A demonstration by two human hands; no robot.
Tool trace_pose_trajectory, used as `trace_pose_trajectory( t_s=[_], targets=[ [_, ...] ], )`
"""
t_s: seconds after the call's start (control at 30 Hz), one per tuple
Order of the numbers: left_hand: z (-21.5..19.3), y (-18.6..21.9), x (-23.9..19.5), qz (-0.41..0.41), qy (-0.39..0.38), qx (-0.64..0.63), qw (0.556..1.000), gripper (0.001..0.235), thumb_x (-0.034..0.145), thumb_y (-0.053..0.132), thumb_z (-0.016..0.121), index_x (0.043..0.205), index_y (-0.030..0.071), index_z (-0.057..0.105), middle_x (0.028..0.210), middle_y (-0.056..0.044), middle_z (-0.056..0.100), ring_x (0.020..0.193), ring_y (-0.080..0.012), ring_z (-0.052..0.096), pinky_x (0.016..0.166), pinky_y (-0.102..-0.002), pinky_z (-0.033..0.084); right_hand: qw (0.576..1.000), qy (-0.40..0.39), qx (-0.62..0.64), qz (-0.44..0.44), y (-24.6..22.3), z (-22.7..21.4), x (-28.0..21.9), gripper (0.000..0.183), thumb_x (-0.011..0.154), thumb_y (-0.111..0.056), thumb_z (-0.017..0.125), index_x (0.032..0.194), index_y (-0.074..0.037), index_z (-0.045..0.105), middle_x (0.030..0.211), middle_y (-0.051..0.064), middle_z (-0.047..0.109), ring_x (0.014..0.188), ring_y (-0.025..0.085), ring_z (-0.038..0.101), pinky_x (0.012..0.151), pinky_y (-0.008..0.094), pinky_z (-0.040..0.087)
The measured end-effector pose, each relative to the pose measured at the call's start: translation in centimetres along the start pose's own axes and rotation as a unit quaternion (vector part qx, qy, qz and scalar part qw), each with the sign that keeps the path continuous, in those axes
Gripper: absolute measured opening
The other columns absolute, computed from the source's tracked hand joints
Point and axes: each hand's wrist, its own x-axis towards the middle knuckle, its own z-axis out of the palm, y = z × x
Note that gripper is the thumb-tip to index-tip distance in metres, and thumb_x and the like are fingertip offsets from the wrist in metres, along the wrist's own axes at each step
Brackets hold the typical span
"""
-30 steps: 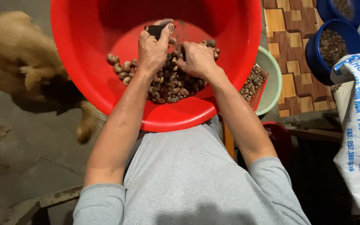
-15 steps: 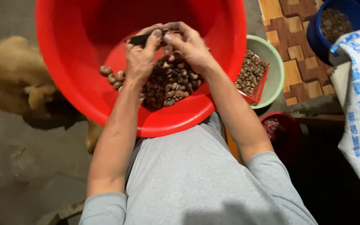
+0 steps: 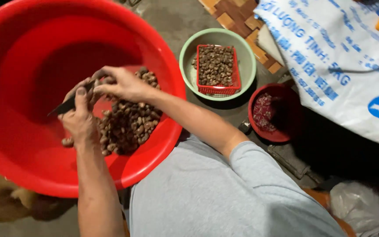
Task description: The person sits on a low stool and uses a small knife to peel the outer skin off cashew nuts held in a red basin. They pick up individual nuts, scrape the skin with the knife, and place the peeled nuts into a red basket inside a green basin.
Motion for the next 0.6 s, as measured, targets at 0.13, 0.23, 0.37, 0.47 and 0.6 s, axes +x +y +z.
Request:
trace_pose_trajectory(
  t_s=[0.13, 0.23, 0.37, 0.47, 0.6],
  targets=[
    [0.4, 0.5, -0.1, -0.001, 0.005, -0.028, 1.000, 0.018, 0.109, 0.013, 0.064, 0.119, -0.002, 0.068, 0.120, -0.023, 0.071, 0.110, -0.0301, 0.074, 0.094, -0.043, 0.067, 0.998, -0.024, -0.028, 0.057, 1.2, -0.4, 1.3, 0.040, 0.090, -0.025, 0.083, 0.125, -0.013, 0.066, 0.090, 0.012, 0.077, 0.074, 0.020, 0.078, 0.060, 0.033, 0.068],
    [0.0, 0.8, -0.3, 0.003, -0.016, -0.007, 1.000, 0.021, 0.112, 0.014, 0.063, 0.123, -0.003, 0.066, 0.122, -0.024, 0.070, 0.114, -0.0303, 0.073, 0.098, -0.044, 0.065, 0.996, -0.030, -0.005, 0.085, 0.6, -0.4, 1.1, 0.039, 0.090, -0.025, 0.083, 0.123, -0.014, 0.067, 0.086, 0.009, 0.077, 0.066, 0.017, 0.078, 0.052, 0.028, 0.068],
    [-1.8, -1.6, 0.2, -0.010, -0.005, -0.019, 1.000, 0.026, 0.113, 0.016, 0.060, 0.129, -0.004, 0.062, 0.120, -0.027, 0.069, 0.113, -0.0331, 0.073, 0.099, -0.048, 0.065, 0.993, -0.030, -0.065, 0.095, 0.3, -0.1, 0.9, 0.042, 0.088, -0.031, 0.083, 0.124, -0.018, 0.068, 0.087, 0.010, 0.075, 0.066, 0.016, 0.080, 0.051, 0.027, 0.070],
    [-0.1, -0.1, 0.0, -0.026, 0.030, -0.032, 0.999, 0.017, 0.108, 0.016, 0.065, 0.118, 0.002, 0.069, 0.115, -0.020, 0.074, 0.103, -0.0258, 0.077, 0.091, -0.037, 0.069, 0.976, -0.016, -0.217, 0.007, -0.6, -0.8, 0.4, 0.040, 0.092, -0.036, 0.076, 0.126, -0.020, 0.065, 0.104, 0.012, 0.079, 0.096, 0.031, 0.080, 0.080, 0.041, 0.068],
    [1.0, -0.1, -0.4, -0.005, 0.064, 0.022, 0.998, 0.016, 0.105, 0.015, 0.068, 0.112, 0.002, 0.074, 0.108, -0.019, 0.075, 0.097, -0.0238, 0.075, 0.086, -0.039, 0.067, 0.964, 0.024, -0.252, -0.081, -1.2, -0.1, -0.4, 0.040, 0.092, -0.018, 0.076, 0.126, -0.001, 0.061, 0.108, 0.027, 0.074, 0.101, 0.043, 0.075, 0.087, 0.048, 0.065]
  ],
)
